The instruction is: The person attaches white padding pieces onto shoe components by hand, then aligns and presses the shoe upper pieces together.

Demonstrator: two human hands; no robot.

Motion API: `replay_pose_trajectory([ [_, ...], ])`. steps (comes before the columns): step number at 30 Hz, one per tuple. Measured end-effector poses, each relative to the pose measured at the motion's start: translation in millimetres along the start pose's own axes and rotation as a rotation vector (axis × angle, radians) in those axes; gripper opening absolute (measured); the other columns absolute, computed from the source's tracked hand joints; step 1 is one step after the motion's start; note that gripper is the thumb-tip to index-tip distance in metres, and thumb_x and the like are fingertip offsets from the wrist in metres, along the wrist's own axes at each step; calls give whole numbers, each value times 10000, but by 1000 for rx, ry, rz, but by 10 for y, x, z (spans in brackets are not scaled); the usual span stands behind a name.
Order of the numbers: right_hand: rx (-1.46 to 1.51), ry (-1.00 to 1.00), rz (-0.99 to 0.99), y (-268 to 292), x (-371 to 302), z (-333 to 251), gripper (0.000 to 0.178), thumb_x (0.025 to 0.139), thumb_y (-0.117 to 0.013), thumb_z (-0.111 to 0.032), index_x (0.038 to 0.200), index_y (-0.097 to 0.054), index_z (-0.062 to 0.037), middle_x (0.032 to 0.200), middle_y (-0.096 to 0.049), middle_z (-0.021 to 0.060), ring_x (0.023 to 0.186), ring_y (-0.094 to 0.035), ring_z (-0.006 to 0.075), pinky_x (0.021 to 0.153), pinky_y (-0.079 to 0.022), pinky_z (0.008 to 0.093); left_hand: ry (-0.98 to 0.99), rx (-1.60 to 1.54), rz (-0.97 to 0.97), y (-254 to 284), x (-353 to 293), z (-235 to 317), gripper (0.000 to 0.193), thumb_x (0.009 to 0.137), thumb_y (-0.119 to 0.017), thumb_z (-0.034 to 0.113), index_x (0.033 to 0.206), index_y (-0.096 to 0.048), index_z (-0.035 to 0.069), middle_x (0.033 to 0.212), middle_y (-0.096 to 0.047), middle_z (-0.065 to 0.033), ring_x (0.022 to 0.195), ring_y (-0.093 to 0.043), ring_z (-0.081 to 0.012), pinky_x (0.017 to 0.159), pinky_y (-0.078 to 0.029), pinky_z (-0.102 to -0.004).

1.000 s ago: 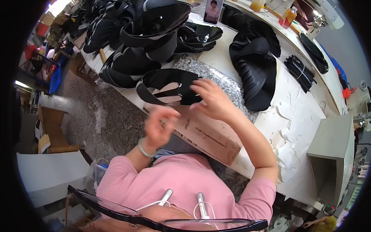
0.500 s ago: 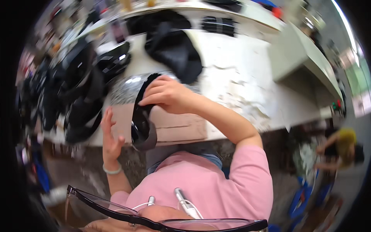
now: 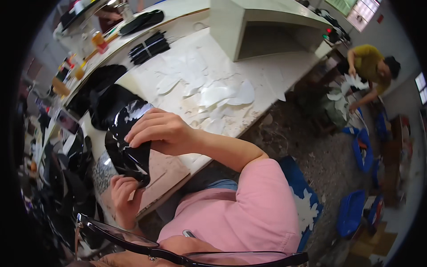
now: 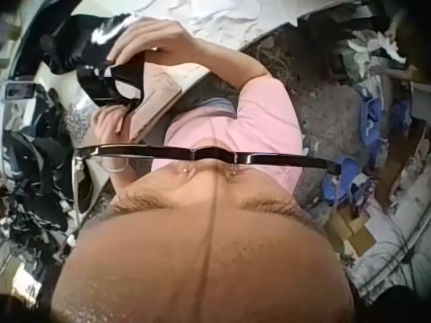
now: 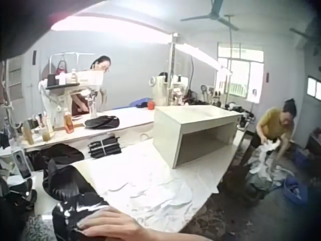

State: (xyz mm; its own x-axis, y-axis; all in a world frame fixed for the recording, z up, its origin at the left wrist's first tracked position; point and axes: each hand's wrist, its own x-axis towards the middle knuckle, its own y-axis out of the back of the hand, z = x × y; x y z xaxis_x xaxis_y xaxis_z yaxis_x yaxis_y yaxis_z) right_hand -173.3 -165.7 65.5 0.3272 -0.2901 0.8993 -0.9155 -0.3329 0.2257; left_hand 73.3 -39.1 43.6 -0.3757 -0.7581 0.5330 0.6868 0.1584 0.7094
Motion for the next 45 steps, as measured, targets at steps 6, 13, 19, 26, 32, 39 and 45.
replay_pose_trajectory([
  [6,-940,-633,-54,1489,-1082,234,569,692,-824,-195,1201,-609,-56,1293,-557,176,1238,-499,315,1033,-395,399,-28,486,-19,463,-225,-116,112,835,-618,2,945,-599,9,812,-609,-122,759,-598,-261,824,-438,-432],
  [13,-1532,-1621,156,3015,-2229,-12,565,772,-713,-405,1152,-612,0,1124,-625,220,1062,-594,372,890,-484,441,341,-38,879,829,-863,-393,213,922,-515,54,1116,-538,-29,1039,-566,-145,949,-555,-263,884,-440,-417],
  [19,-1540,-1624,148,3123,-2042,90,554,684,-798,-373,1060,-644,4,1026,-666,205,1000,-639,339,835,-512,410,369,-1312,1235,877,-1024,-803,304,971,-423,84,1233,-483,-59,1206,-523,-167,1097,-511,-276,946,-425,-409],
  [26,-771,-1309,569,3094,-1871,205,391,786,-752,-123,1117,-598,14,1005,-676,88,835,-643,158,727,-498,273,455,-1842,771,-386,-1576,-760,384,989,-352,91,1302,-424,-118,1376,-449,-220,1276,-433,-321,1132,-320,-461],
  [32,26,-1093,390,1617,-1078,85,449,840,-640,21,1269,-505,29,1048,-647,67,910,-621,115,783,-509,243,1011,-695,1040,-581,-1255,-85,448,922,-520,29,1349,-390,-14,1262,-539,-126,1116,-549,-227,965,-429,-339],
  [39,522,-1187,-117,131,-1134,-259,353,817,-697,-84,1112,-515,-19,959,-618,34,852,-583,79,755,-484,249,617,182,1173,-475,-929,307,554,906,-546,54,1395,-306,-43,1357,-450,-155,1120,-543,-267,918,-446,-320],
  [45,449,-1057,-392,-161,-1117,-613,428,795,-736,-132,1163,-551,-15,947,-668,86,829,-622,129,758,-506,290,776,-949,474,-869,-265,361,441,916,-584,3,1307,-384,-34,1221,-545,-102,1080,-557,-150,890,-470,-272],
])
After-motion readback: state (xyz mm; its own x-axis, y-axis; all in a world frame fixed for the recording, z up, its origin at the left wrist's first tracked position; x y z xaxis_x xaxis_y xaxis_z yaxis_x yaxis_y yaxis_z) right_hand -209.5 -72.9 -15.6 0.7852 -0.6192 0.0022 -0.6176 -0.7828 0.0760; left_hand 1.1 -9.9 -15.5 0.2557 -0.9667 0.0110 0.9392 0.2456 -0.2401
